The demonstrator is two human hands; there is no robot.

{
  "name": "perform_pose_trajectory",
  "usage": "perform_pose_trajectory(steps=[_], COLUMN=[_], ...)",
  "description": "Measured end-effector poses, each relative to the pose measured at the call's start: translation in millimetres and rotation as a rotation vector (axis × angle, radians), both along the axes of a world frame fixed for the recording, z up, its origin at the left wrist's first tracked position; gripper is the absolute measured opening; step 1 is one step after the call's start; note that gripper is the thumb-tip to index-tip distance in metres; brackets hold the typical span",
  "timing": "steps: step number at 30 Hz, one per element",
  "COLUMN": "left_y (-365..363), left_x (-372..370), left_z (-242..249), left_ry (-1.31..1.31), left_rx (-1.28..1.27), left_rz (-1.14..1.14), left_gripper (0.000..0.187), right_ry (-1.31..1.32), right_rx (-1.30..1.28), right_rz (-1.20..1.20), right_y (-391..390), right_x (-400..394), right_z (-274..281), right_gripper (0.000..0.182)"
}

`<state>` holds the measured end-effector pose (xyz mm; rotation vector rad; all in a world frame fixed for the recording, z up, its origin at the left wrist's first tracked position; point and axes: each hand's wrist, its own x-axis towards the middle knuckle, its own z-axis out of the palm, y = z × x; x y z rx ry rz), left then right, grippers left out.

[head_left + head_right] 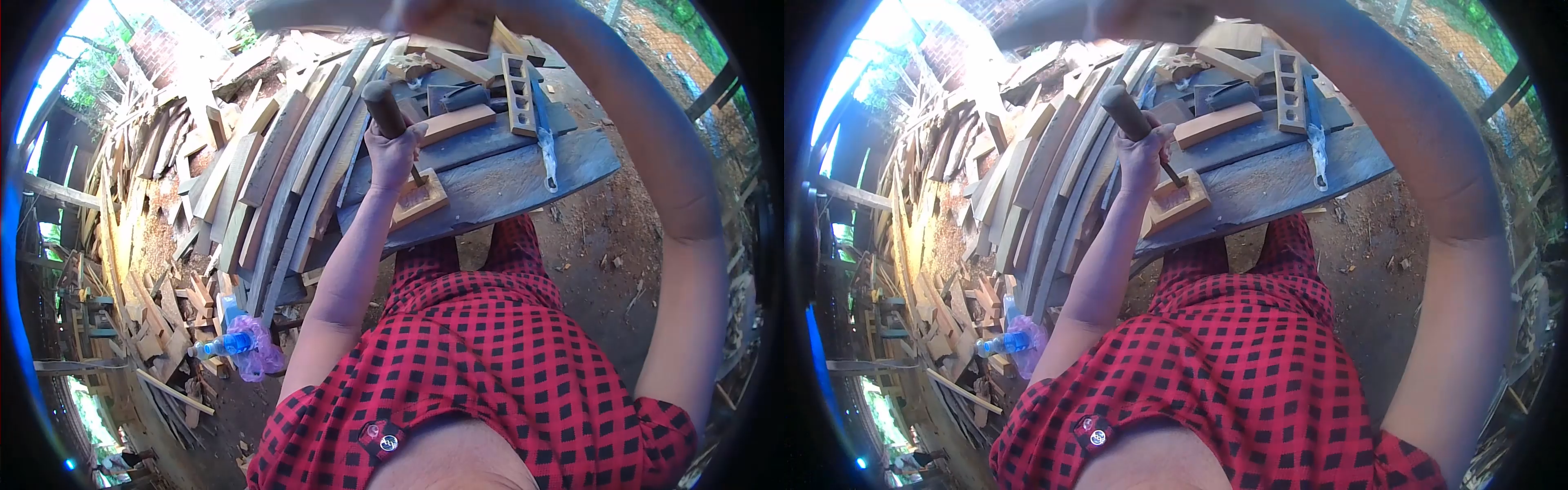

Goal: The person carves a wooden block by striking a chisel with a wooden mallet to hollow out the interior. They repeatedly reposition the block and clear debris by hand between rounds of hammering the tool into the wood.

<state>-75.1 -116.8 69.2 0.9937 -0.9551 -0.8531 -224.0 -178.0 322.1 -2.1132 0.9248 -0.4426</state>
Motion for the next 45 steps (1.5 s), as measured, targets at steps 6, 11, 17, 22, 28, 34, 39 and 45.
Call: perform_pose_trajectory(steps=[6, 11, 17, 22, 28, 34, 39, 45], left_y=[1, 2, 2, 4, 5, 4, 5, 3], left_x=[-1, 2, 2, 2, 1, -1, 0, -1], left_z=[3, 2, 0, -2, -2, -1, 2, 0], left_ry=[-0.017, -0.032, -0.004, -0.033, -0.017, -0.027, -0.050, -0.016], left_rx=[-0.006, -0.002, -0.019, -0.025, -0.006, 0.007, 0.003, -0.008], left_rz=[0.012, -0.007, 0.008, 0.019, 0.035, 0.042, 0.019, 0.026], left_gripper=[0.017, 0.017, 0.017, 0.017, 0.017, 0.016, 0.015, 0.015], right_ry=[0.068, -0.032, 0.281, 0.061, -0.152, -0.047, -0.151, 0.003], right_rx=[-0.268, 0.065, -0.317, -0.088, -0.219, -0.038, -0.070, -0.024], right_rz=[0.146, 0.115, 0.238, 0.032, 0.188, 0.240, 0.111, 0.195], right_y=[-16, 13, -4, 10, -13, 12, 2, 7], right_x=[4, -9, 4, 5, 4, -12, -1, -17], right_z=[-88, -2, -74, -36, -80, -8, -64, -25], right_gripper=[0.046, 0.057, 0.068, 0.070, 0.067, 0.069, 0.072, 0.074])
